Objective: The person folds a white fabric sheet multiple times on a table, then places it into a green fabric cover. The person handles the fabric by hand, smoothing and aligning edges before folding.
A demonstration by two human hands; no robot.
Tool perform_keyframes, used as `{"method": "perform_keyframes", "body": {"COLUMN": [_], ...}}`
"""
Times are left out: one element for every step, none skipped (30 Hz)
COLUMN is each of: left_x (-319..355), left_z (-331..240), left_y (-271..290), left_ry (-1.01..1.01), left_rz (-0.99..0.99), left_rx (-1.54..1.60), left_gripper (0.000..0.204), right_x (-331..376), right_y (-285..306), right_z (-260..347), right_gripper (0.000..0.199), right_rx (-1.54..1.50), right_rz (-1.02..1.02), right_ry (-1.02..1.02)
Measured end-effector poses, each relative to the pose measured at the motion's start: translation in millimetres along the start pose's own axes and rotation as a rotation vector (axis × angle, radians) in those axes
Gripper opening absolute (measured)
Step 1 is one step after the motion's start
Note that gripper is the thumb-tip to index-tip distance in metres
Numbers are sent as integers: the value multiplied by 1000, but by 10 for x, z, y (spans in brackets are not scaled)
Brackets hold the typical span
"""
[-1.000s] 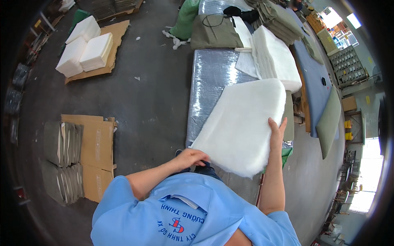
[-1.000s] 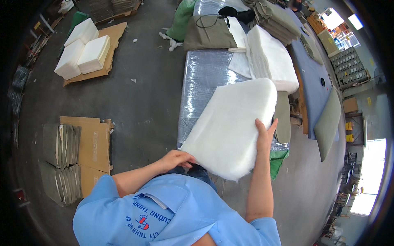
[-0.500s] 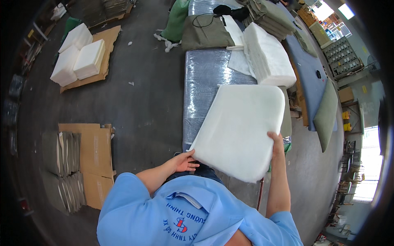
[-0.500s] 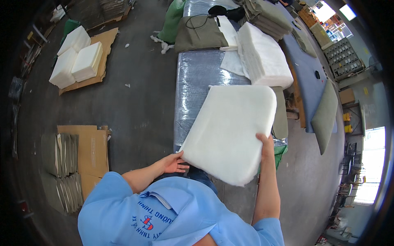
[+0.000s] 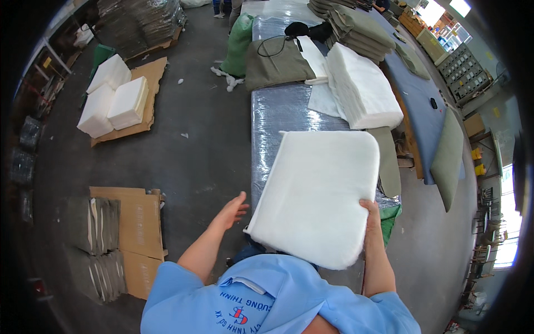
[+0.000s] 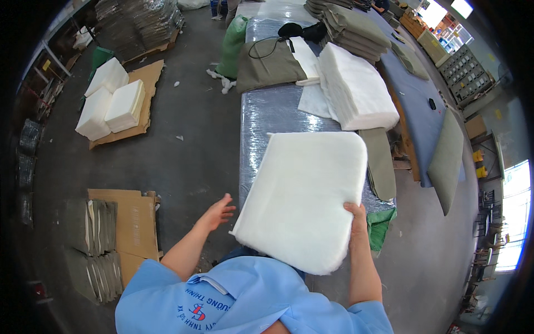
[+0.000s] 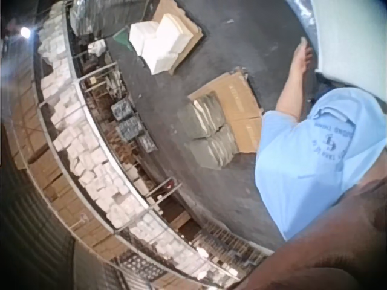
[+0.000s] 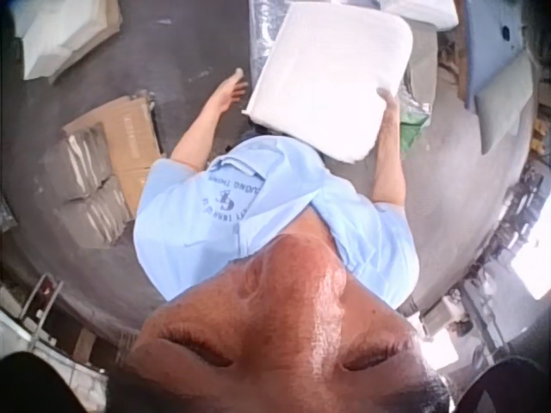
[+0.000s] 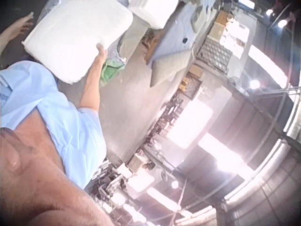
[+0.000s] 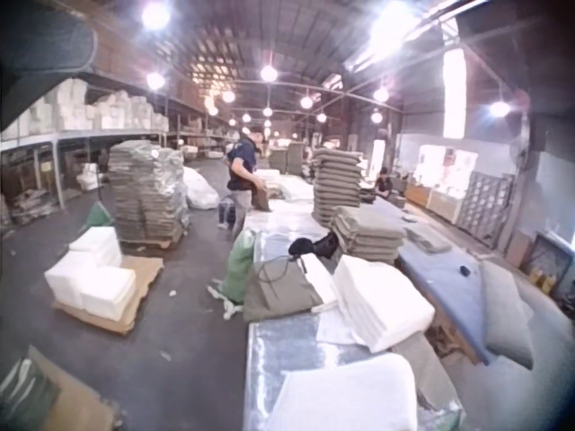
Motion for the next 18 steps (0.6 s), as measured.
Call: {"method": "perform_keyframes", "body": {"left_x": [-66,-128,-184,-232,-254,-253,-217,-180,-128,-26,56,79,100,149,84,82,83,72], "left_z": [-58,-134,-150,-118,-101,-74,1,56,116,191,251,300,367,462,543,612,625,627], "left_y": [-125,-212,-298,-443,-578,-676,-755,-829,-962,-1112,-1244,-1389,-1563,-1699,-1718,-1694,-1633,-1593], "left_ry": [2,-1,19,41,66,54,47,37,3,-29,-70,-103,-126,-142,-223,-44,128,299], "left_rz": [71,137,144,166,192,142,89,34,-19,-79,-147,-194,-227,-258,-256,-317,-360,-394], "left_rx": [27,56,185,308,423,480,535,594,649,706,767,802,826,844,755,588,421,243], "left_gripper": [95,94,91,87,84,80,76,72,70,69,67,66,66,65,72,74,76,78], "right_x": [-89,-188,-287,-413,-571,-737,-914,-1105,-1299,-1489,-1671,-1849,-2053,-2235,-2388,-2515,-2641,-2719], "right_y": [-165,-395,-568,-651,-700,-719,-690,-696,-663,-660,-726,-821,-874,-879,-981,-992,-876,-741], "right_z": [0,9,54,95,90,98,152,213,269,308,373,478,554,600,670,694,716,708], "right_gripper": [65,64,64,64,64,65,70,73,77,80,83,85,90,94,88,83,75,68], "right_rx": [28,56,87,124,156,185,236,256,280,304,375,445,515,580,757,930,1045,1153], "right_rz": [47,102,150,190,222,249,295,374,444,519,592,668,702,729,640,540,430,302], "right_ry": [-17,-32,-43,-47,-50,-57,-110,-140,-174,-215,-260,-298,-316,-337,-250,-162,74,307]}}
Point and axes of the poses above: each hand's wrist, its own x-axis away from the middle knuckle, its own y-axis out of the back of the hand, z = x × y, the point moved 3 cm from there along -x, towards the middle knuckle, and after that the axes turned 8 degrees about -z, right-handed, at the moved point
